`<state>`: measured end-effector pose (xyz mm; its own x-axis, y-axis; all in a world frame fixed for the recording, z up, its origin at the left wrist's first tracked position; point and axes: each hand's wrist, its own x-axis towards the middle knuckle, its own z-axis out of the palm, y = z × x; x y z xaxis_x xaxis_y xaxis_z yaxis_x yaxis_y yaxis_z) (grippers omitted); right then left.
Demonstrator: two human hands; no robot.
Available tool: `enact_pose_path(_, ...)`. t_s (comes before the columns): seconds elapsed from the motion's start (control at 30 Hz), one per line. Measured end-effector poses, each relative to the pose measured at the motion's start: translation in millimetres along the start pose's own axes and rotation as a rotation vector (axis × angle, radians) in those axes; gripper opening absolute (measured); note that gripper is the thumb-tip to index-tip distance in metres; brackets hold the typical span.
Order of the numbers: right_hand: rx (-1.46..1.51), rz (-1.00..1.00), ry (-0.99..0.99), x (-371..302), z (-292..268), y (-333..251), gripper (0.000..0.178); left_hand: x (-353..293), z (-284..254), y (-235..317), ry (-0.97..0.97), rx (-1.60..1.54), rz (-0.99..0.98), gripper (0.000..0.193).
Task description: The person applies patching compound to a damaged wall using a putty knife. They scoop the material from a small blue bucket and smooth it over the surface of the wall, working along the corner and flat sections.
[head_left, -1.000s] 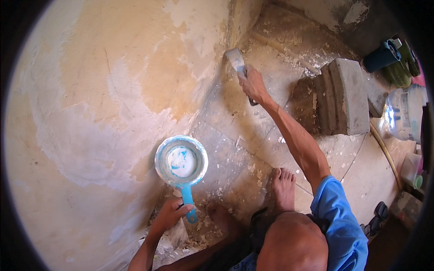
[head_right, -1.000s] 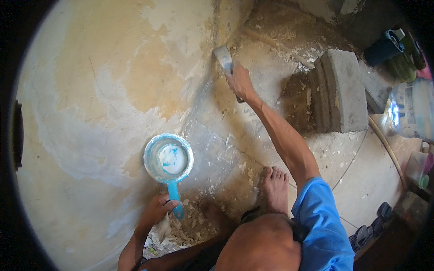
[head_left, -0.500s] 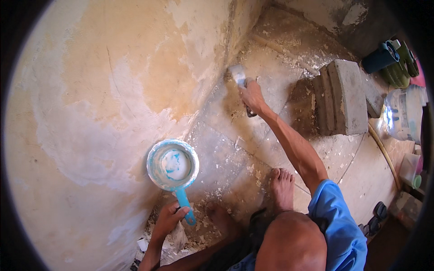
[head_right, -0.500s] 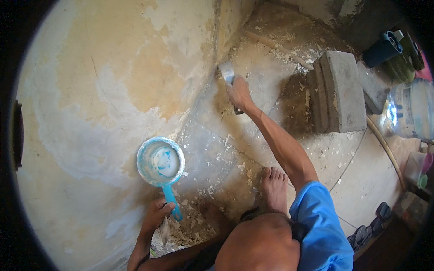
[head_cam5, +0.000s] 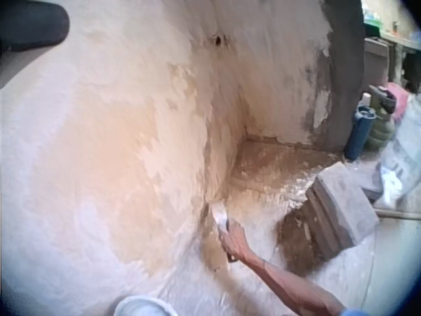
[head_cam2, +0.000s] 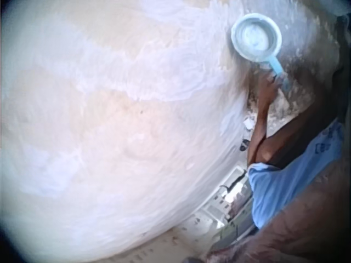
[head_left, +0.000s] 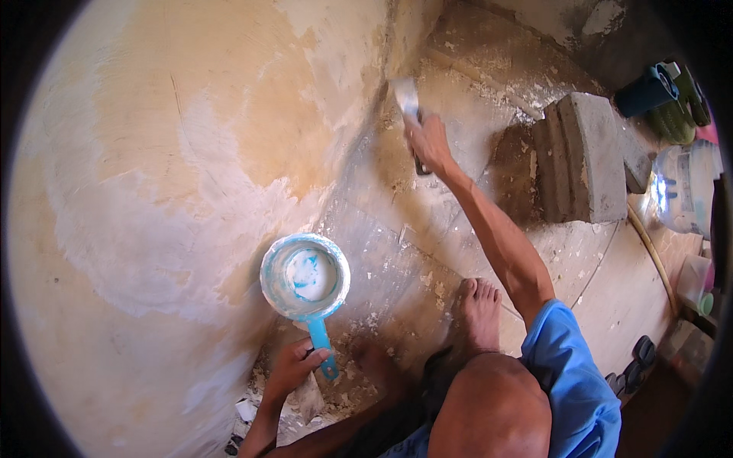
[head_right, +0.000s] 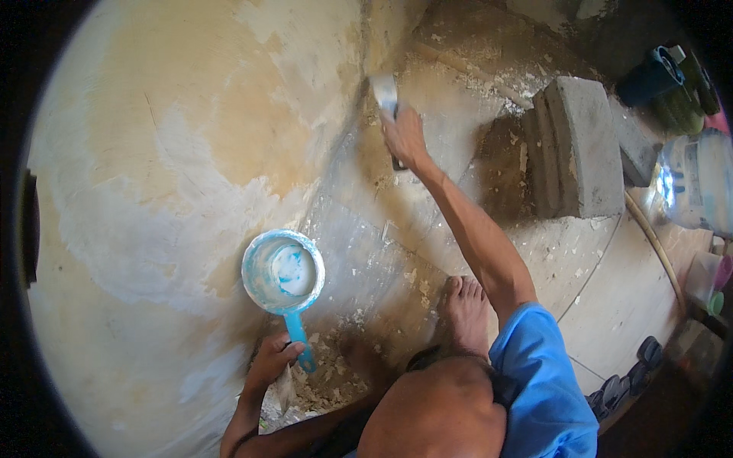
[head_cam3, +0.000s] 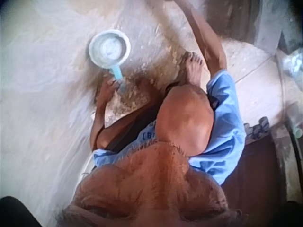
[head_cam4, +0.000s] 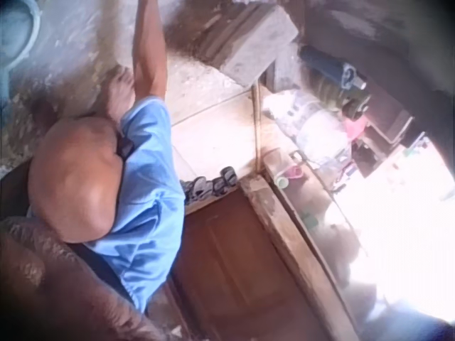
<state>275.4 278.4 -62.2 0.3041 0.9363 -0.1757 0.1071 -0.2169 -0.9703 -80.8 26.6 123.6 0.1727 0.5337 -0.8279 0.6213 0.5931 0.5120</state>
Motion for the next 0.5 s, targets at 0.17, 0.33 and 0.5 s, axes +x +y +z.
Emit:
enact_pose_path(0.17,-0.174,-0.212,0.065,20.8,5.1,12.4,0.041,6.5,1.8,-0.6,-0.002,-0.095,0.009,0.022)
enact_pose_path(0.33,-0.046,0.114,-0.156,-11.0,-6.8,27.7,0.040,0.4,4.6,15.1,-0.012,-0.074,0.012,0.022)
enact_pose_path(0.5,-0.009,-0.057,0.042,16.1,-15.8,-28.6,0.040,1.7,-0.2,6.4,-0.014,0.046,-0.028,0.024)
